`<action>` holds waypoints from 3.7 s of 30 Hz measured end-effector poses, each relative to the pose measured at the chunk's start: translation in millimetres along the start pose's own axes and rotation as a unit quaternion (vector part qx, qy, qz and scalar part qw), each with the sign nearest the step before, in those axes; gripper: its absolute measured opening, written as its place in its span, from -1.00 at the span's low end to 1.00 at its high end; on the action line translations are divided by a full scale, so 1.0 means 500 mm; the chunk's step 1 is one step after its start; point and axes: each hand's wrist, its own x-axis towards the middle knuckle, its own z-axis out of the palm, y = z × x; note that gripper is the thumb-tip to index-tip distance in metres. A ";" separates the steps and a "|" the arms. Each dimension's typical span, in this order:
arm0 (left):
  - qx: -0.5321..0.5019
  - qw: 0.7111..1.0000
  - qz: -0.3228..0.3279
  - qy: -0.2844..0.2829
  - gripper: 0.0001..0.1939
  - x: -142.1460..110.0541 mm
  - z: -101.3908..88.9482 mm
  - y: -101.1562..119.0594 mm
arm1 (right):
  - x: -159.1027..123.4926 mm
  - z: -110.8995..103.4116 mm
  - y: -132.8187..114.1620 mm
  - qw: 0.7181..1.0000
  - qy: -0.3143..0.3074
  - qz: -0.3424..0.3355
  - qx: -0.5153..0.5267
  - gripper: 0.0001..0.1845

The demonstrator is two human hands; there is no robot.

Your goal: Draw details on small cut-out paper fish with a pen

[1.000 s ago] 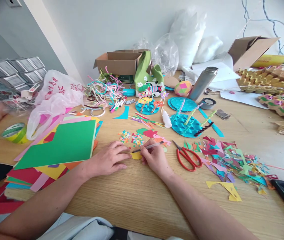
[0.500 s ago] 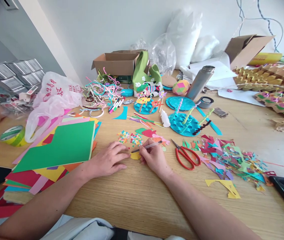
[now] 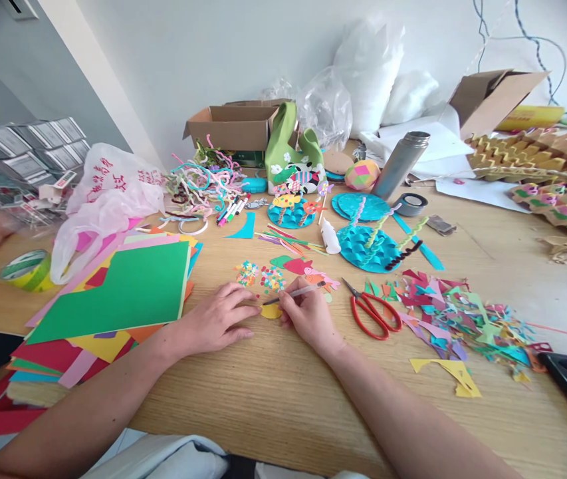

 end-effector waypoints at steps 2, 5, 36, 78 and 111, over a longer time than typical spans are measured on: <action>-0.003 1.000 0.000 0.000 -0.63 0.000 0.000 0.000 | 0.000 0.000 0.000 1.000 0.001 0.000 0.000 -0.58; -0.007 1.000 -0.004 -0.004 -0.63 0.001 0.000 0.000 | 0.000 0.001 0.001 1.000 0.001 0.003 0.000 -0.57; 0.004 1.000 -0.004 -0.008 -0.61 0.001 -0.002 0.001 | -0.001 0.000 -0.005 1.000 0.013 0.004 -0.014 -0.65; 0.006 1.000 -0.005 -0.008 -0.61 0.001 -0.002 0.002 | -0.003 0.000 -0.008 1.000 0.019 0.001 -0.020 -0.71; 0.010 1.000 -0.001 -0.004 -0.60 0.001 0.002 0.000 | -0.002 0.000 -0.004 1.000 0.019 -0.004 -0.023 -0.72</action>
